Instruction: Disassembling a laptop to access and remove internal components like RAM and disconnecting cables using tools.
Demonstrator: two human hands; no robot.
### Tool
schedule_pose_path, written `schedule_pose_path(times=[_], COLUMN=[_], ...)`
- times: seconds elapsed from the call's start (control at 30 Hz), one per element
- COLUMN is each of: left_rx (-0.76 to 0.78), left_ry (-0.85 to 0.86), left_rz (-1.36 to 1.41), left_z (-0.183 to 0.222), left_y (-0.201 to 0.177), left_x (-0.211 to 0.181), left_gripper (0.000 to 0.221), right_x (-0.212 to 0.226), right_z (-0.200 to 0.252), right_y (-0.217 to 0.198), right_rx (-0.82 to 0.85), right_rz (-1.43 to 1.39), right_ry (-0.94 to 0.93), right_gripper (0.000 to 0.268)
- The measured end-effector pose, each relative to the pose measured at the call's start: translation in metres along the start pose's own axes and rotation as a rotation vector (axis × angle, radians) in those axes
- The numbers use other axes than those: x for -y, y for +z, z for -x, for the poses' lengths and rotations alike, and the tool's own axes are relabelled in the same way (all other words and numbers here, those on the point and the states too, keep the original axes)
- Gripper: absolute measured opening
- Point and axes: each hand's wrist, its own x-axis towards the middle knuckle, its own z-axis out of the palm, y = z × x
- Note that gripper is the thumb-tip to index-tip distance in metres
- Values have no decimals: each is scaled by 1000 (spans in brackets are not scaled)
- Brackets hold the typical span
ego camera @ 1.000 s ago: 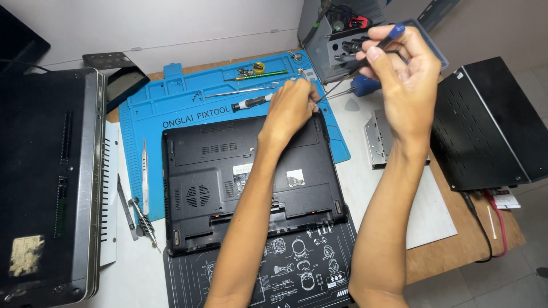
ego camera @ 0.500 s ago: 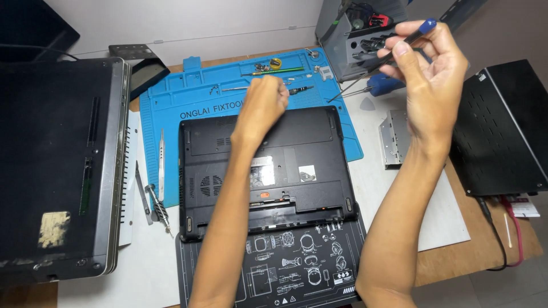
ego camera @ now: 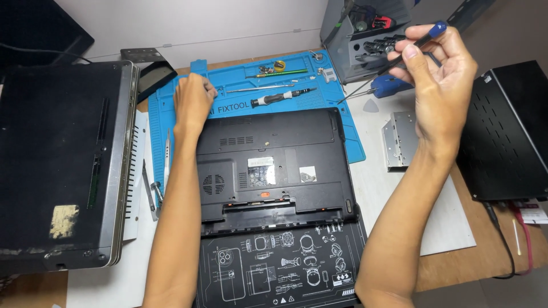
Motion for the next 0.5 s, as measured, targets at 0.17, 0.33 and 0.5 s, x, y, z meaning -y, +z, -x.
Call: schedule_pose_path(times=[0.17, 0.33, 0.5], left_rx=[15, -99, 517], left_ry=[30, 272, 418], left_rz=[-76, -166, 961], left_z=[17, 94, 213], left_y=[-2, -40, -100], left_x=[6, -56, -164], left_gripper=[24, 15, 17], right_x=[-6, -23, -37], right_z=[0, -2, -3], right_y=[-2, -7, -9], right_rx=[-6, 15, 39], right_rz=[48, 189, 345], right_ry=[0, -64, -12], right_gripper=[13, 14, 14])
